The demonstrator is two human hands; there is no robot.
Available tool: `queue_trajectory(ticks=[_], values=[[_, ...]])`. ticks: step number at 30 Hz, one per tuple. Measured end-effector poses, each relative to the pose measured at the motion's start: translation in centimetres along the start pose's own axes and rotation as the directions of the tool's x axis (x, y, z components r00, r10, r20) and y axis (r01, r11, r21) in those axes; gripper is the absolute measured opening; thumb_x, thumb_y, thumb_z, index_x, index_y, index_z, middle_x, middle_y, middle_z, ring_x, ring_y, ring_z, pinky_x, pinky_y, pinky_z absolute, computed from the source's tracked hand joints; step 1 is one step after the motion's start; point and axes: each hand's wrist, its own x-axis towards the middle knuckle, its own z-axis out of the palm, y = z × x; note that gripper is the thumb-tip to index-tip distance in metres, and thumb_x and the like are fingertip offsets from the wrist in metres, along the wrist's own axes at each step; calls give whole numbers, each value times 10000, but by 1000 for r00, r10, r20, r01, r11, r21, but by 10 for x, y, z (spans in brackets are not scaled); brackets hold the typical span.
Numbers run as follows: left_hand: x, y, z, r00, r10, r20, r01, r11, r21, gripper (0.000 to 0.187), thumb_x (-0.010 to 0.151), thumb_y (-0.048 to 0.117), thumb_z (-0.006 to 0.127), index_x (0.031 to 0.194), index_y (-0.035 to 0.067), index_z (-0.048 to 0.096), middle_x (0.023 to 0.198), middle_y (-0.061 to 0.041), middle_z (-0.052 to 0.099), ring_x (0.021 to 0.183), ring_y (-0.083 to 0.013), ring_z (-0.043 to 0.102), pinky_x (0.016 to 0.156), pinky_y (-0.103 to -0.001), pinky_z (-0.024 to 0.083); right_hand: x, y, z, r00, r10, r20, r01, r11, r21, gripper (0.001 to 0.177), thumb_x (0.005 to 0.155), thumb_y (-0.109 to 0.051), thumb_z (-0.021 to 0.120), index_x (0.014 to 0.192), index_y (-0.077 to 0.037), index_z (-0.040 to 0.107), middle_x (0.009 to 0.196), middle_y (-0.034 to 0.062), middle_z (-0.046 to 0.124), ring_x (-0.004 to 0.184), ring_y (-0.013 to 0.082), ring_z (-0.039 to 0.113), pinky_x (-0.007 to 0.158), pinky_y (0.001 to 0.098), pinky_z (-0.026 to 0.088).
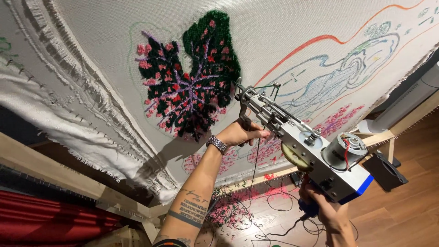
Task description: Using a tufting gun to create a pattern on a rug canvas.
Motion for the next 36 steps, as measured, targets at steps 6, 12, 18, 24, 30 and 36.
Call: queue_trajectory(ticks=[6,12,18,24,30,36], values=[[0,-23,-1,998,59,-6,-59,998,11,269,869,346,800,931,86,840,664,3,705,558,-64,605,525,-254,468,5,-6,10,999,15,52,-14,1000,-11,269,826,4,675,1074,76,599,849,126,620,636,194,572,512,332,477],[6,-64,14,1000,23,0,-23,998,-52,265,874,345,799,944,91,833,672,4,704,572,-52,588,523,-253,487,3,-11,-4,994,106,1,-104,983,-152,316,788,-18,705,1077,63,606,827,123,655,629,200,601,511,336,501],[3,-28,6,997,-14,-72,5,993,-121,296,866,343,782,1058,119,795,886,25,770,663,-22,570,523,-227,437,7,-41,43,998,17,66,-17,1000,-8,338,830,15,650,1159,93,637,790,91,580,608,169,529,506,307,437],[14,-34,-1,991,-38,-132,11,980,-197,451,818,365,824,1131,55,725,970,39,781,757,-15,637,525,-231,452,18,-44,53,995,94,40,-96,995,34,372,822,34,618,1183,123,610,770,61,524,585,156,481,484,300,401],[15,-38,-6,990,-40,-132,11,977,-214,541,801,391,833,1179,27,697,953,-23,791,776,-39,670,527,-234,455,24,-51,66,991,115,71,-118,992,35,410,802,35,611,1206,110,608,772,59,548,573,138,480,478,288,396],[24,-43,-7,972,-86,-220,38,976,-213,702,707,437,880,1211,-1,663,990,-54,780,738,-79,656,516,-258,491,30,-50,69,990,129,55,-131,991,34,417,802,31,607,1211,107,621,781,54,545,567,136,473,475,280,389]])
